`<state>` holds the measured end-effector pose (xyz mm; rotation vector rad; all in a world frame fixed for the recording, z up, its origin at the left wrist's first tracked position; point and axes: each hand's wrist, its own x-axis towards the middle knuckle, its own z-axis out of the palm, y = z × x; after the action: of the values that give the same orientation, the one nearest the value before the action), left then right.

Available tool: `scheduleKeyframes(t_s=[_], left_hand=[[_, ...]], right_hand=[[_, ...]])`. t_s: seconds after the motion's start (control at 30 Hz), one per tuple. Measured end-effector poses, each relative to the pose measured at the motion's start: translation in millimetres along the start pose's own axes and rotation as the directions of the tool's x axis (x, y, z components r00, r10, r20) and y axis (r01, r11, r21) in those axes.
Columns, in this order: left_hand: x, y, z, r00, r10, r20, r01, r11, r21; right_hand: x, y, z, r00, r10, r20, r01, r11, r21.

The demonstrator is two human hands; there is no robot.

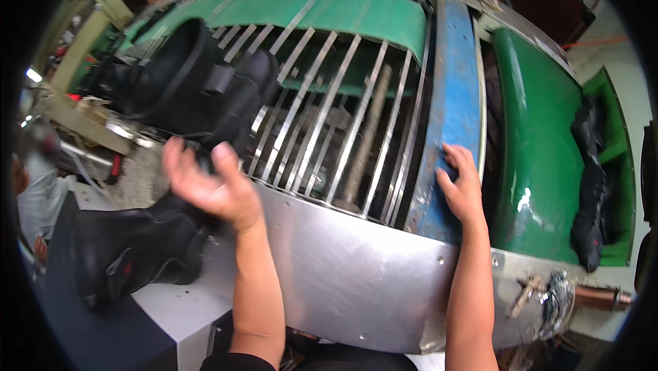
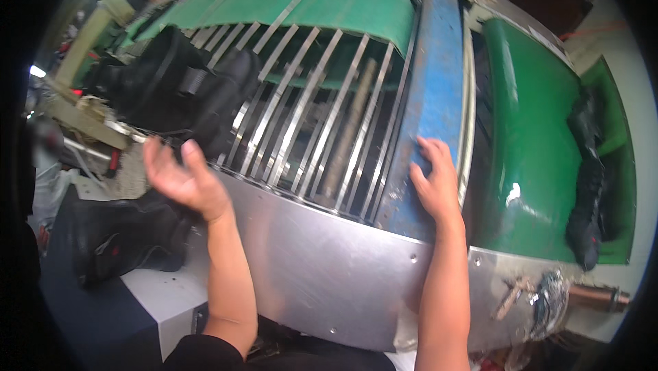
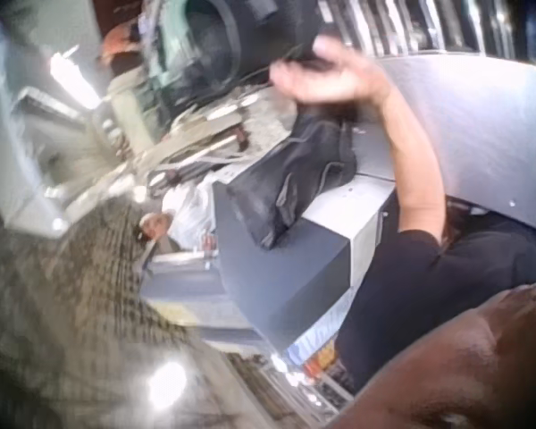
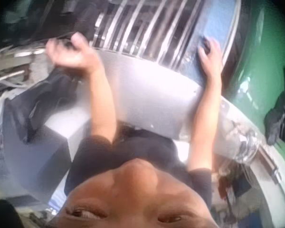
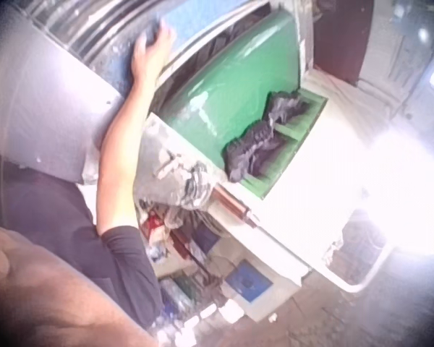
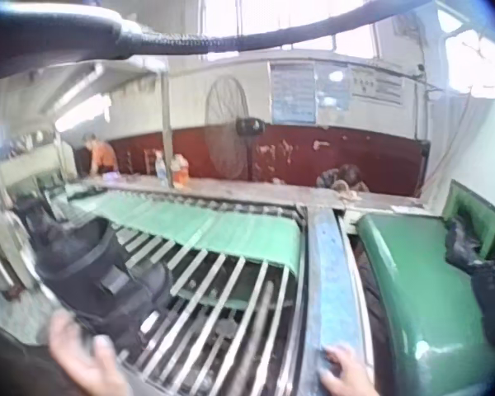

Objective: The person picks up a black boot and uses a small pneumatic tool to spray a liquid onto its surfaces and edges. The person rotates the boot by hand to reach different parts, then places it onto a conveyor belt.

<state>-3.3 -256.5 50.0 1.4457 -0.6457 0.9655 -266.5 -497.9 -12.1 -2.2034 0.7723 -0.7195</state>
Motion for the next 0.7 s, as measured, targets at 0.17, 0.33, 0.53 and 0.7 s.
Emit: scheduleKeyframes(t_s=[0.17,0.33,0.53,0.7], left_hand=[[43,-64,0,0.902,-0.397,0.17,0.401,0.916,0.01],[74,-95,2,0.886,-0.462,0.025,0.461,0.887,0.031],[68,-27,21,0.798,-0.597,0.079,0.583,0.734,-0.348],[60,-9,23,0.712,-0.623,0.324,0.69,0.533,-0.49]], right_hand=[[-1,-7,2,0.996,0.054,-0.068,-0.056,0.998,-0.015],[1,-1,17,0.991,-0.003,-0.133,0.003,1.0,0.002],[1,6,9,0.988,0.016,-0.156,-0.02,1.0,-0.018],[2,2,14,0.981,0.015,-0.191,-0.01,1.0,0.027]])
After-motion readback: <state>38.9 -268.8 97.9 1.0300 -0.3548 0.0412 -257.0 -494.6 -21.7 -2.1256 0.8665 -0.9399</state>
